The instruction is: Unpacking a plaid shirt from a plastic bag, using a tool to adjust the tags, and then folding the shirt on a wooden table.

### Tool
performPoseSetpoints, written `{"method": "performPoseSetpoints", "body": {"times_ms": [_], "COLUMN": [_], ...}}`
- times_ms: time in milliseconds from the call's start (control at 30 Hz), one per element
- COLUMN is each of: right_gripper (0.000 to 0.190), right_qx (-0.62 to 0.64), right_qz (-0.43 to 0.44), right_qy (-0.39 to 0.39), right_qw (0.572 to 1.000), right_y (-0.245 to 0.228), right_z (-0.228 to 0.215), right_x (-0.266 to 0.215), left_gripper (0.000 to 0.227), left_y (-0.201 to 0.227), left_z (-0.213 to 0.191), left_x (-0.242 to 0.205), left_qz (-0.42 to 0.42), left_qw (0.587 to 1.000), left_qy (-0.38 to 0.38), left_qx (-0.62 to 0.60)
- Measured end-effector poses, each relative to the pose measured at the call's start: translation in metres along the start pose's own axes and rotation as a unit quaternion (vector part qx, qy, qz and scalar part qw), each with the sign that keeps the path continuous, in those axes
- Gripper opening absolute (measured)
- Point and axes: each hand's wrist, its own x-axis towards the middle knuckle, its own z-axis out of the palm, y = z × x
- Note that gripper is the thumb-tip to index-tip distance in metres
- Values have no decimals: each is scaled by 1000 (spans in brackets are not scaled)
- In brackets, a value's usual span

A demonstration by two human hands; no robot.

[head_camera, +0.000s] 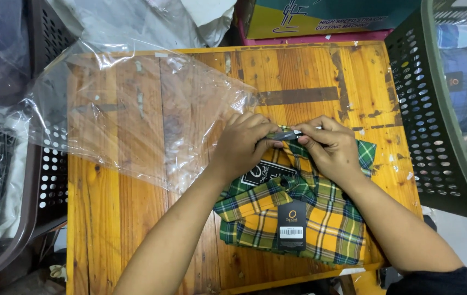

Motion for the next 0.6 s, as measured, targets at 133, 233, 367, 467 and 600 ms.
{"method": "performPoseSetpoints", "body": {"times_ms": [133,233,367,467,600], "right_gripper": [13,14,33,52,47], "right_qx": [19,52,126,234,170], "right_qz": [11,25,93,162,101], "right_qy": [0,8,31,26,-11], "right_qw": [1000,998,987,958,980], "right_y": [1,3,0,19,28], "right_z": [0,-2,-5,-2,-2], "right_x": [1,3,3,-4,-5], "left_gripper": [19,19,19,20,21], "left_y": [1,2,1,4,6], "left_z": [-2,-3,-3,-5,-7], "left_x": [1,1,0,0,0], "left_qz": [-5,-8,-23,-28,-26], "left_qw": [1000,1000,999,999,999], "left_qy": [-2,-4,-12,-11,-19], "left_qx": [-8,-8,-19,-17,-16]}}
